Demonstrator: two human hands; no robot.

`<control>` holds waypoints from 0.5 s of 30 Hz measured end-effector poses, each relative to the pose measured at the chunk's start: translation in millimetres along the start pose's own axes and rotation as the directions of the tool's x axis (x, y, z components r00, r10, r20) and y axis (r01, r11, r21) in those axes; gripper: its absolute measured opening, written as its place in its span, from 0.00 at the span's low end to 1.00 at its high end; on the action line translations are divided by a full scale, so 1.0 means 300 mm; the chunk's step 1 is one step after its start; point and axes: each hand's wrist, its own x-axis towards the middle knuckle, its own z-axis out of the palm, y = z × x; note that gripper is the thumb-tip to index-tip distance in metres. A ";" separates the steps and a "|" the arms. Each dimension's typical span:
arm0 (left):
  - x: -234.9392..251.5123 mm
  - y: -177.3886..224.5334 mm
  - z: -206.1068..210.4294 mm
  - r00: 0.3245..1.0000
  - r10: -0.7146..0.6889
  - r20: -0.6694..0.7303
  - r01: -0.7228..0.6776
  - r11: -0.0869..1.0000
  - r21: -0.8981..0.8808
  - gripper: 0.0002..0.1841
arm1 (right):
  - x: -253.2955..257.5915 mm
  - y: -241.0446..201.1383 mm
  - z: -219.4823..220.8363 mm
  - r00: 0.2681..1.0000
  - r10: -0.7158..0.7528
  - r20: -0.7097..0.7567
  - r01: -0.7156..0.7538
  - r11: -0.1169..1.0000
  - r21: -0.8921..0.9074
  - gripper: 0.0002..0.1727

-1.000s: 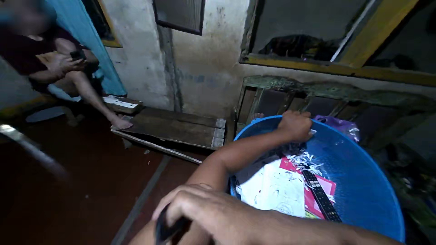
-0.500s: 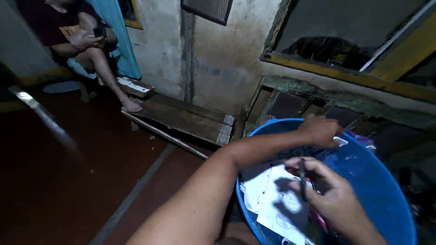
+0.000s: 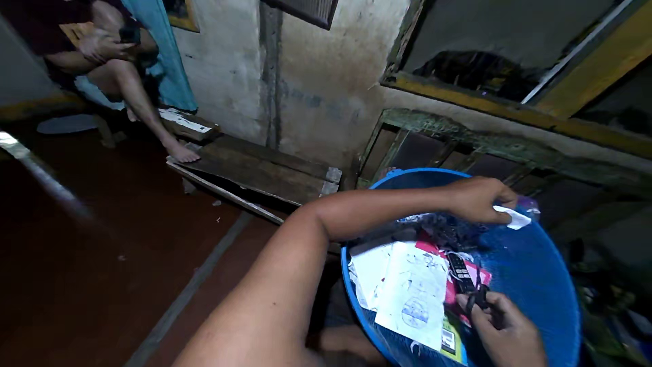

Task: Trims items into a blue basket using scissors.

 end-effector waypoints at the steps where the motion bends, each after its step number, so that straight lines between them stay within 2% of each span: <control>1: -0.011 -0.017 0.012 0.998 0.031 -0.050 -0.028 0.998 0.065 0.09 | -0.016 0.018 -0.004 1.000 0.004 -0.020 -0.005 1.000 -0.024 0.18; 3: -0.031 -0.054 0.021 0.980 0.115 -0.165 -0.080 0.975 0.207 0.09 | -0.040 0.045 -0.008 0.996 0.002 -0.084 -0.005 0.999 -0.037 0.19; 4: -0.039 -0.075 0.020 0.963 0.160 -0.218 -0.111 0.969 0.222 0.09 | -0.050 0.048 -0.008 0.994 0.011 -0.110 -0.015 0.999 -0.033 0.19; 6: -0.050 -0.109 0.016 0.946 0.175 -0.272 -0.154 0.983 0.097 0.10 | -0.062 0.031 -0.012 0.991 0.057 -0.120 -0.061 0.998 -0.023 0.17; 8: -0.059 -0.102 0.011 0.955 0.092 -0.283 -0.126 0.986 -0.105 0.10 | -0.058 0.017 -0.013 0.992 0.080 -0.097 -0.079 0.997 0.014 0.15; 11: -0.070 -0.048 0.022 0.973 -0.026 -0.231 -0.054 0.942 -0.333 0.09 | -0.042 0.034 -0.005 0.997 0.069 -0.042 -0.064 0.990 0.122 0.14; 15: -0.103 0.028 0.078 0.999 0.017 -0.039 -0.031 0.918 -0.396 0.08 | -0.034 0.053 -0.013 0.999 0.035 -0.030 -0.025 0.958 0.286 0.13</control>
